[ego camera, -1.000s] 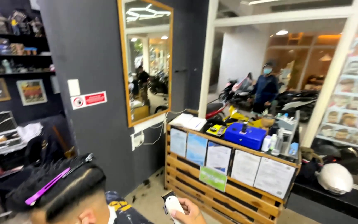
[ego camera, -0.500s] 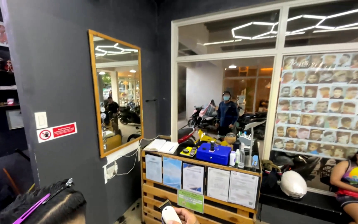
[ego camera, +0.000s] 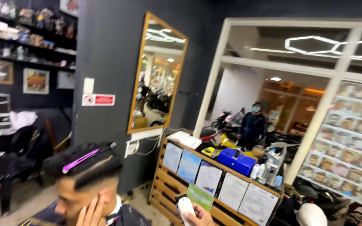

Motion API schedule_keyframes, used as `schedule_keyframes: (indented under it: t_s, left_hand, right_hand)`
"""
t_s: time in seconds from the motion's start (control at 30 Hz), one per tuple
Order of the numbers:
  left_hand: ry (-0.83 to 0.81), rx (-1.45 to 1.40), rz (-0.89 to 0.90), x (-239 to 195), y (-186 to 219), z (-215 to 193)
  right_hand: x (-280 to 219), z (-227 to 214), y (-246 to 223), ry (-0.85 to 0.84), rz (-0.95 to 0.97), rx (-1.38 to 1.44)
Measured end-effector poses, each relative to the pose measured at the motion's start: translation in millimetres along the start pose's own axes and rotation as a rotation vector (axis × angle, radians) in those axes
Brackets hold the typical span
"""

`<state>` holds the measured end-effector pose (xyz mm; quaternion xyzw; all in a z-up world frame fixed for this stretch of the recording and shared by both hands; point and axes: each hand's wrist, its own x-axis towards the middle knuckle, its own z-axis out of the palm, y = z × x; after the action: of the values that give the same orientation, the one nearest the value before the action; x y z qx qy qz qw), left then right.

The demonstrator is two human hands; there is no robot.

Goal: A barber uses electric clippers and a comb to perform a fade haircut on a client's head.

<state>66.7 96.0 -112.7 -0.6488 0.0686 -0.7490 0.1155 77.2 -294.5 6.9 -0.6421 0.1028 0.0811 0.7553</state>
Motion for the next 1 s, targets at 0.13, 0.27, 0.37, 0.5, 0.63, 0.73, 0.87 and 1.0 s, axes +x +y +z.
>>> schedule_keyframes:
  t_s: [0.13,0.27,0.37,0.5,0.63,0.73,0.87,1.0]
  left_hand:
    - [-0.513,0.022,-0.019,27.9,6.6,-60.5]
    - [-0.834,0.039,0.008,59.7,0.2,-86.5]
    - [-0.861,0.035,0.025,69.4,-2.1,-90.0]
    - [-0.759,0.006,0.019,73.7,-2.0,-90.0]
    - [-0.836,-0.012,0.022,77.1,-2.5,-91.0]
    - [-0.901,0.040,0.033,80.0,2.6,-88.3]
    - [-0.873,-0.003,-0.063,68.8,4.0,-87.6]
    - [-0.882,0.008,-0.069,63.8,4.2,-87.7]
  right_hand:
    - [-26.3,21.1,13.6,-0.217,-0.154,-0.146]
    - [-42.6,56.2,4.6,-0.341,-0.082,-0.082]
    - [-31.4,73.2,6.4,-0.427,-0.039,-0.016]
    - [-17.7,89.7,7.7,-0.551,-0.082,0.017]
    - [-7.6,102.2,11.8,-0.611,-0.031,0.045]
    - [-2.4,106.9,18.3,-0.664,0.041,0.084]
    - [4.9,122.2,31.5,-0.587,-0.082,0.006]
    - [27.8,136.8,39.1,-0.642,-0.279,-0.253]
